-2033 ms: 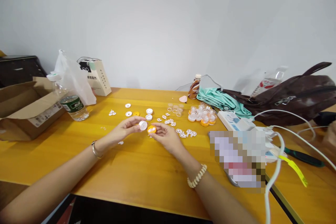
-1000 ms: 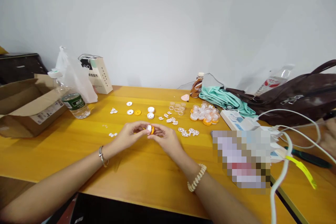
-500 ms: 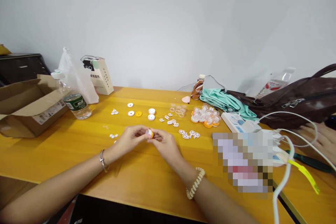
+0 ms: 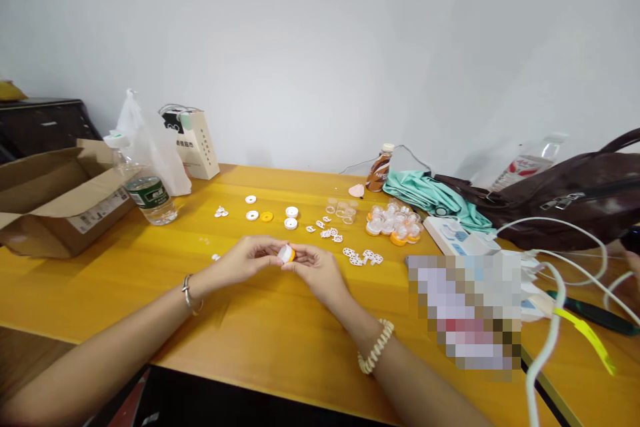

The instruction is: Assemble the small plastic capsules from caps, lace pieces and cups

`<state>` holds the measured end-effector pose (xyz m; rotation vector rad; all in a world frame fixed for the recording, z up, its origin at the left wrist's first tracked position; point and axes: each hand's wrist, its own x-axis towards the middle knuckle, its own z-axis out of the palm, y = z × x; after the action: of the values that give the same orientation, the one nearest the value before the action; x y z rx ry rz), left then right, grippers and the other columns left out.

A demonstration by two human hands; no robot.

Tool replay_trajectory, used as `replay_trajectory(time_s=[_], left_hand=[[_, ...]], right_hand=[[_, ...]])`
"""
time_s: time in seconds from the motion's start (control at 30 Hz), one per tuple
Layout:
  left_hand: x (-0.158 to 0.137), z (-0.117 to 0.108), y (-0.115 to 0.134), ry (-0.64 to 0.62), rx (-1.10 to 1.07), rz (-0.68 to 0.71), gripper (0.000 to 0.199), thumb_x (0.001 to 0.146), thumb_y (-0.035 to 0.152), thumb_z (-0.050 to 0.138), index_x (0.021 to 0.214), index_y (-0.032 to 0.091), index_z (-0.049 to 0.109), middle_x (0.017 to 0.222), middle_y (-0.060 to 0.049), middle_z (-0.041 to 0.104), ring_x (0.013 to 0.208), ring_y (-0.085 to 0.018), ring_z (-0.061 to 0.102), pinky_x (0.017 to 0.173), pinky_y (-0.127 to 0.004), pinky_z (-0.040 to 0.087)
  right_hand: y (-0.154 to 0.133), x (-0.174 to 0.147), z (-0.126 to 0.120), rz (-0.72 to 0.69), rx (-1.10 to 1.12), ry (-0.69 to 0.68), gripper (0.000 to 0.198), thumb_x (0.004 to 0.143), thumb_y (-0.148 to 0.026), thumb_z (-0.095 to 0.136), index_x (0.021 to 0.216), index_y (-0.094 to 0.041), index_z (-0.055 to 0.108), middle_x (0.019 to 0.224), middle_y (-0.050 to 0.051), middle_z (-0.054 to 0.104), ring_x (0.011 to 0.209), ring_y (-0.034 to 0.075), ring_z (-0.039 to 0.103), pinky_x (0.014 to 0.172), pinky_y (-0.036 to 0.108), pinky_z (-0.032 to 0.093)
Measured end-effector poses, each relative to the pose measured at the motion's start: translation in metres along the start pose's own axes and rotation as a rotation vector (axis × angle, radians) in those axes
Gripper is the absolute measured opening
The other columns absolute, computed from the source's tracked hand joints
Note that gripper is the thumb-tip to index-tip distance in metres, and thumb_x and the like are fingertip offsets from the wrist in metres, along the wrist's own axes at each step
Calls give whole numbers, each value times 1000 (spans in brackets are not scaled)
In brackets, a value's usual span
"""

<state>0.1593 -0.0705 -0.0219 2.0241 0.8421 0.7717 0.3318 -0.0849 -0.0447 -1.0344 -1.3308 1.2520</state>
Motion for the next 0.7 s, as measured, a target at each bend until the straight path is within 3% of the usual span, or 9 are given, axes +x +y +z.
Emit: replay_trajectory(time_s=[0.37,0.53,0.7], left_hand=[[-1,5,-4,14,-94,-63,23,77,26,54,93,13,63,93,-7,66,83,-16,60,76,-25,46],[-2,2,3,20,9,7,27,80,28,51,101,15,60,96,-6,65,82,-14,60,75,-25,46],[-3,0,9,40,127,-22,26,80,33,49,95,15,62,86,-5,66,75,-13,59,69,-23,46]], right_hand=[[12,-4,-3,-164,-196,6,31,60,-23,70,91,-22,67,85,3,70,75,19,64,77,36,51],[7,-1,-2,-79,-58,-46,33,58,-22,72,90,-21,66,82,3,70,74,17,64,78,35,51],[7,2,-3,3,-23,-85,33,57,-22,72,89,-19,64,82,3,69,76,16,64,80,34,49]])
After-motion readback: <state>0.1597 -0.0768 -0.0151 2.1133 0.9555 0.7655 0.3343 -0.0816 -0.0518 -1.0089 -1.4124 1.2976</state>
